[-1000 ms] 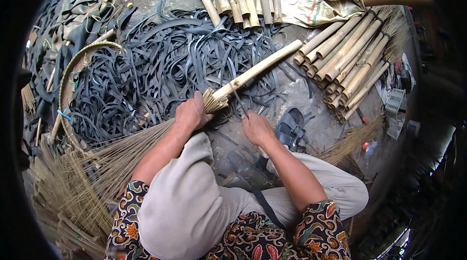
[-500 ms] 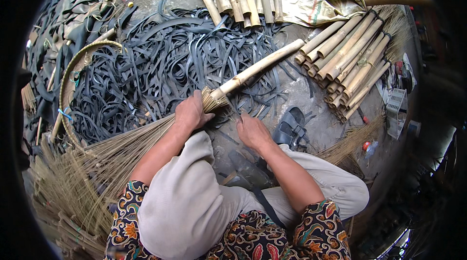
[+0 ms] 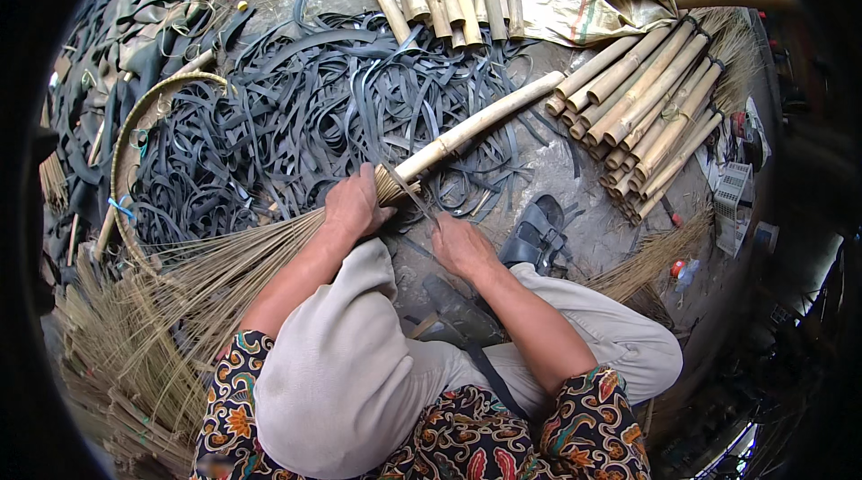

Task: The person gathers bundles of dried straw, aligns them, and wraps the base with black rubber strips to form a broom head. They then insert a bamboo handle into the wrapped base and continue wrapping to secure it. Finished brooms are placed aside.

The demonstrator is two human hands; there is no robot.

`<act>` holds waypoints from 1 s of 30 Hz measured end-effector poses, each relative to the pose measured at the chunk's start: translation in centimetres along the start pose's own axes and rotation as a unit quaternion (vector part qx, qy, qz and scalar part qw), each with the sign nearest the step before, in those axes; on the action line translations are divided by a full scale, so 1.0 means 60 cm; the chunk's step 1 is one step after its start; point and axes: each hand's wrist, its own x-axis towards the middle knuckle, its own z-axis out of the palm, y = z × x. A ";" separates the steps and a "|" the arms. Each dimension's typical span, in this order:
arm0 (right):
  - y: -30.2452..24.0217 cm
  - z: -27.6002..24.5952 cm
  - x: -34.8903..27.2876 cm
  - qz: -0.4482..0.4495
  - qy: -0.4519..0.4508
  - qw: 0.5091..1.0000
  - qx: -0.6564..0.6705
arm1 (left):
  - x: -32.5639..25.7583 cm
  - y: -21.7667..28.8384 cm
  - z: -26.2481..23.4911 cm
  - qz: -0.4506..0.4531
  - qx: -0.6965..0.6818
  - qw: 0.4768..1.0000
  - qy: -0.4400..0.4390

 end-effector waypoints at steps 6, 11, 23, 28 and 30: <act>0.011 -0.006 -0.007 0.005 0.013 1.000 -0.024 | 0.041 -0.021 0.015 0.009 -0.096 0.983 -0.157; 0.001 0.001 -0.012 0.030 0.083 0.994 0.072 | 0.048 -0.024 0.013 0.056 -0.148 0.976 -0.150; 0.004 0.002 -0.010 0.000 -0.007 1.000 -0.027 | 0.048 -0.017 -0.002 0.022 -0.110 0.981 -0.156; -0.010 -0.001 -0.022 0.003 0.025 1.000 0.000 | 0.042 -0.006 -0.013 0.052 -0.122 0.984 -0.115; -0.017 0.003 -0.020 0.005 0.005 1.000 -0.008 | 0.029 0.006 -0.016 0.005 -0.088 0.990 -0.114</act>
